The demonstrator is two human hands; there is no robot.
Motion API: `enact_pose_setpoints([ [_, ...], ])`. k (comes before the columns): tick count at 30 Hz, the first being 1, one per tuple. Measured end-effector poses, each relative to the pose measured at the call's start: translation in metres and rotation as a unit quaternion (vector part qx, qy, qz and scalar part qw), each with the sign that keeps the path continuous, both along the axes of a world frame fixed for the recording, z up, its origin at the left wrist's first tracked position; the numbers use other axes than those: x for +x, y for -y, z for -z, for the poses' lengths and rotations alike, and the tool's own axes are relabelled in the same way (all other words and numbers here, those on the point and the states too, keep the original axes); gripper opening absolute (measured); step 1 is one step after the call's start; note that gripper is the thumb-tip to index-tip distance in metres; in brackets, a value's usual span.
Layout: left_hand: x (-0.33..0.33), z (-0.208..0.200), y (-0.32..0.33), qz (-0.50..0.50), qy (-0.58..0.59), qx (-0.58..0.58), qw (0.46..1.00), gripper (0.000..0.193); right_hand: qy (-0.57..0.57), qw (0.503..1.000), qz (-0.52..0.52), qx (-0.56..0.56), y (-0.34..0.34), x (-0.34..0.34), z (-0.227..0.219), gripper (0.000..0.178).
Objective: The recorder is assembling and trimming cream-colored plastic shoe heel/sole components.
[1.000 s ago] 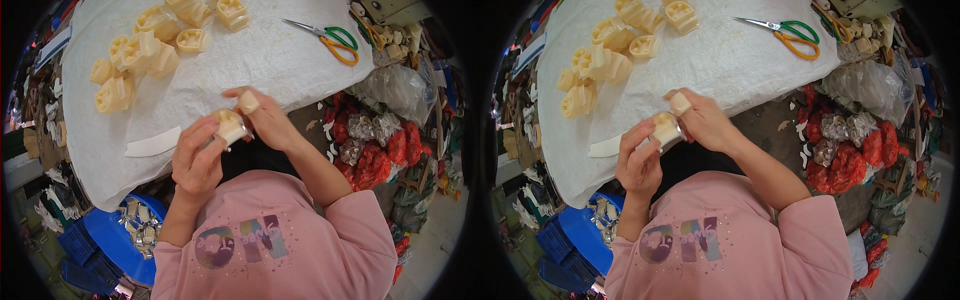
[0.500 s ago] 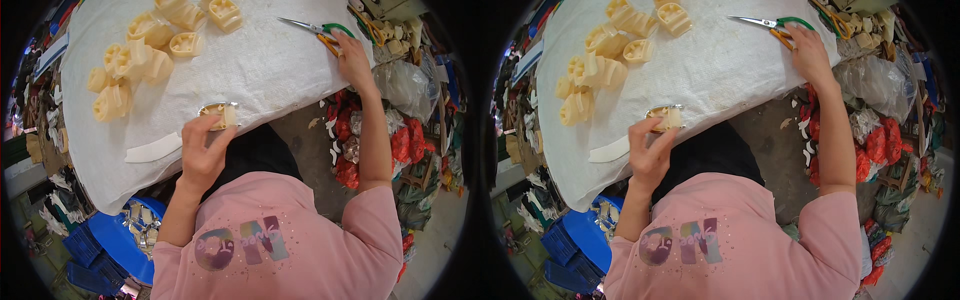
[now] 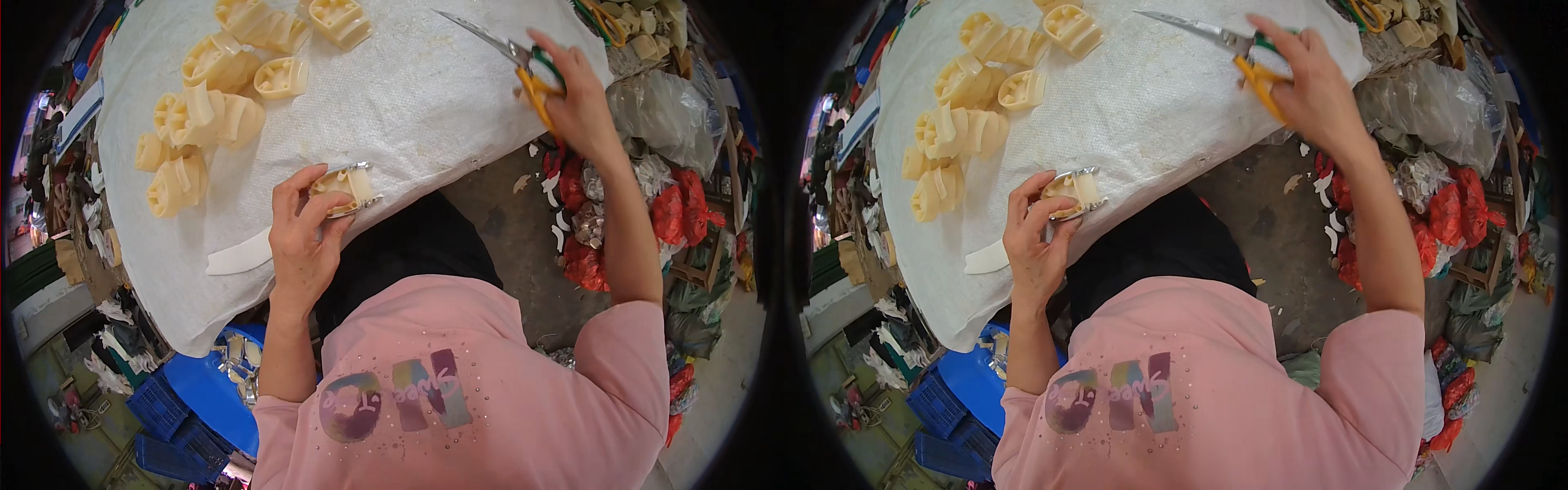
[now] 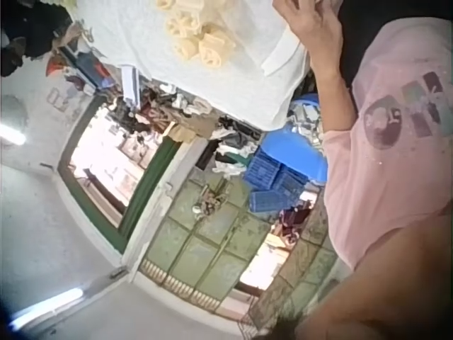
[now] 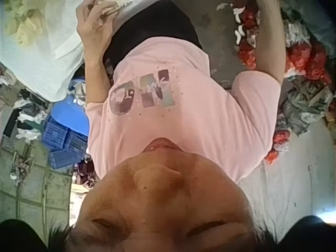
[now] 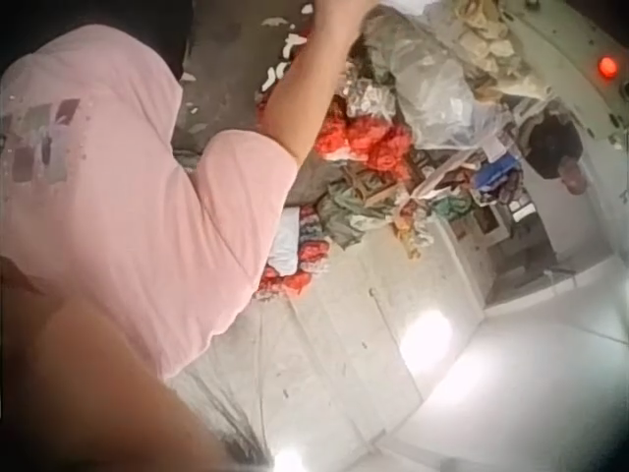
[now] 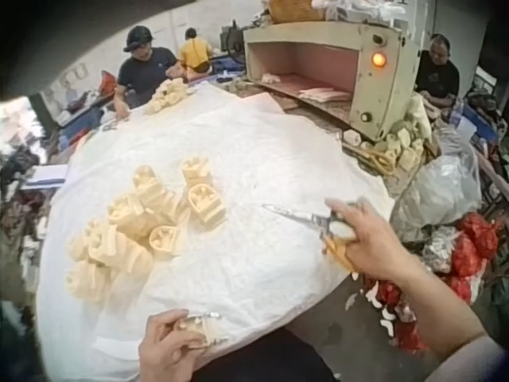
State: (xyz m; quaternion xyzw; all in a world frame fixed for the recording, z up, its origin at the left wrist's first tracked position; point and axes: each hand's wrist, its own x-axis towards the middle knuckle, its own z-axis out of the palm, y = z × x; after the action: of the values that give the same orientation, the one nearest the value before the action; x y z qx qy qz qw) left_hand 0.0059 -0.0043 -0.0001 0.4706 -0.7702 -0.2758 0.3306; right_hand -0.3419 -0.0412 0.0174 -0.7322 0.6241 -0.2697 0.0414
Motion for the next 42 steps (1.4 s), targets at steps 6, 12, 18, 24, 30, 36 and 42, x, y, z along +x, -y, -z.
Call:
enact_pose_setpoints([
  [6,-0.003,0.000,0.000,-0.017,0.009,0.003,1.000,0.029,0.356,0.868,-0.150,0.312,-0.084,0.067,0.001,0.053],
  [12,-0.005,-0.001,0.001,-0.021,0.009,0.013,1.000,0.030,0.453,0.742,-0.204,0.450,-0.098,0.096,0.020,0.039],
  [18,-0.002,0.000,0.002,-0.017,0.025,0.003,1.000,0.030,0.456,0.713,-0.158,0.509,-0.091,0.111,0.020,0.038],
  [24,-0.001,0.000,0.001,-0.016,0.027,0.002,1.000,0.030,0.445,0.725,-0.144,0.506,-0.091,0.116,0.018,0.037],
  [30,-0.002,0.001,0.000,-0.016,0.024,0.009,1.000,0.029,0.439,0.735,-0.141,0.497,-0.092,0.118,0.019,0.035],
  [36,-0.003,0.000,0.000,-0.023,0.015,0.019,0.999,0.029,0.468,0.714,-0.148,0.500,-0.093,0.118,0.019,0.039],
  [42,-0.003,-0.001,0.000,-0.024,0.013,0.026,0.999,0.029,0.466,0.728,-0.156,0.478,-0.100,0.108,0.023,0.040],
])
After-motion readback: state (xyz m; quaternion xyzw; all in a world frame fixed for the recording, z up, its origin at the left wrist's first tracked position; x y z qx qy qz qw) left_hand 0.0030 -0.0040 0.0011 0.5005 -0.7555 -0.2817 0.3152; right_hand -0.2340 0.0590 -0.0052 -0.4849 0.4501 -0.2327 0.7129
